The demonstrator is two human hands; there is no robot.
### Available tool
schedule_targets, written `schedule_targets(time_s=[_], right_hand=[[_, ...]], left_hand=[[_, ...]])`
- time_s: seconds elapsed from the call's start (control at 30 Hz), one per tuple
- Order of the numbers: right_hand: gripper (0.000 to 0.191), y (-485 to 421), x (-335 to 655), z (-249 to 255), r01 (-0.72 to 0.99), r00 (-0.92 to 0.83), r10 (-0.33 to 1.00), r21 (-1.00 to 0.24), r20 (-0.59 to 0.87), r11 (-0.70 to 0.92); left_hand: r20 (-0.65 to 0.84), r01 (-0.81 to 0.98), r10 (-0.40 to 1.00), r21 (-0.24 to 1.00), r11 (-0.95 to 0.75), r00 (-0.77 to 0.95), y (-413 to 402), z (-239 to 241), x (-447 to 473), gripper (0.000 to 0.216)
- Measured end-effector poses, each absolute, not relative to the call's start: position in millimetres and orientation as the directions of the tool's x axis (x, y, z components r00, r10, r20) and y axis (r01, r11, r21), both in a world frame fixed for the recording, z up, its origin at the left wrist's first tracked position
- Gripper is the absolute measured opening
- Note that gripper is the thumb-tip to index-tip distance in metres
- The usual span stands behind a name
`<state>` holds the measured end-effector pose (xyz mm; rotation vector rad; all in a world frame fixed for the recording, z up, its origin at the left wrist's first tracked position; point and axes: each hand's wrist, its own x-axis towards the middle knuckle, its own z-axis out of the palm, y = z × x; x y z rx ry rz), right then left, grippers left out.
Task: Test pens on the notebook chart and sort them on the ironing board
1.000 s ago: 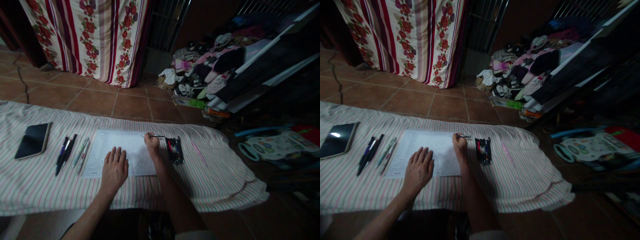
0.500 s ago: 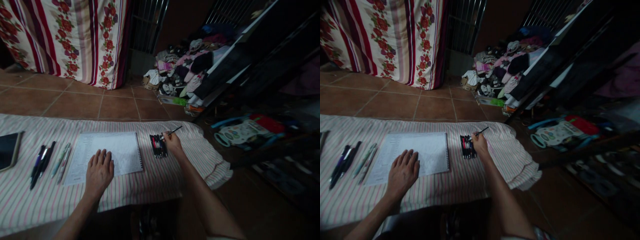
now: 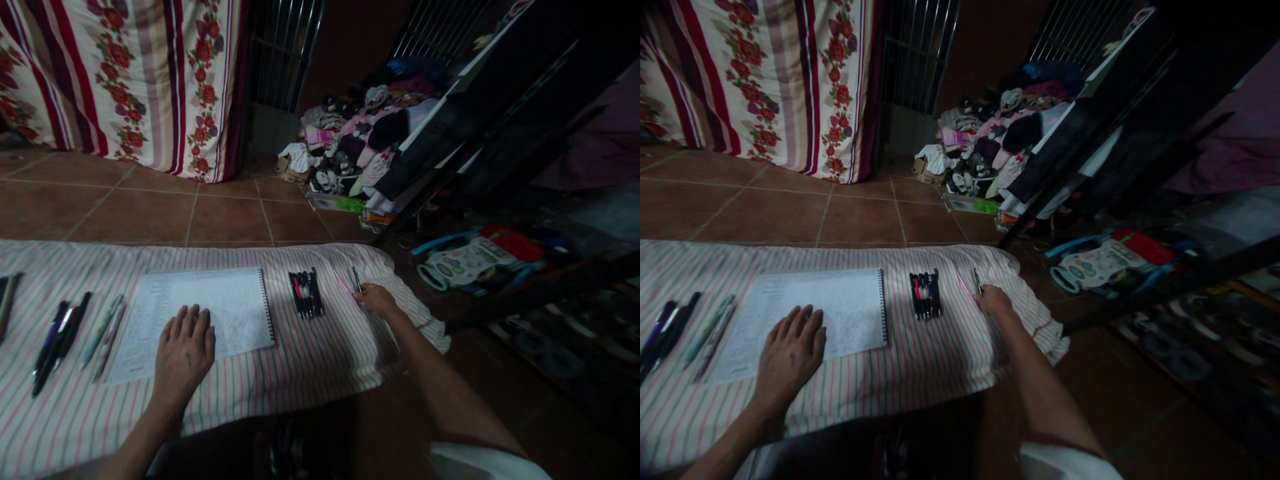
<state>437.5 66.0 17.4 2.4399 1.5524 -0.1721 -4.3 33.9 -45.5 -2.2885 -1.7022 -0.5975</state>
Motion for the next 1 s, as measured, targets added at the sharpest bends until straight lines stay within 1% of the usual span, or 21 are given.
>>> schedule_targets(time_s=[0.13,0.3,0.37,0.5,0.73,1.0], right_hand=[[0.041,70,444,12,0.915,0.404,0.88,0.118,-0.251,-0.386],[0.036,73,441,10,0.928,0.373,0.888,0.091,-0.27,-0.362],[0.037,74,438,9,0.927,0.373,0.888,0.08,-0.267,-0.366],[0.041,72,432,7,0.915,0.402,0.883,0.07,-0.243,-0.397],[0.039,66,420,7,0.884,0.466,0.865,0.052,-0.186,-0.465],[0.042,66,418,4,0.838,0.545,0.826,0.055,-0.144,-0.543]], left_hand=[[0.444,0.952,0.862,0.06,-0.3,0.244,34,-45,-4,0.038],[0.445,0.952,0.862,0.062,-0.299,0.242,33,-44,-4,0.036],[0.451,0.951,0.86,0.069,-0.301,0.24,33,-43,-4,0.036],[0.449,0.947,0.861,0.086,-0.309,0.24,33,-42,-4,0.035],[0.449,0.949,0.866,0.105,-0.297,0.221,33,-43,-4,0.035],[0.444,0.945,0.869,0.127,-0.303,0.219,34,-43,-3,0.036]])
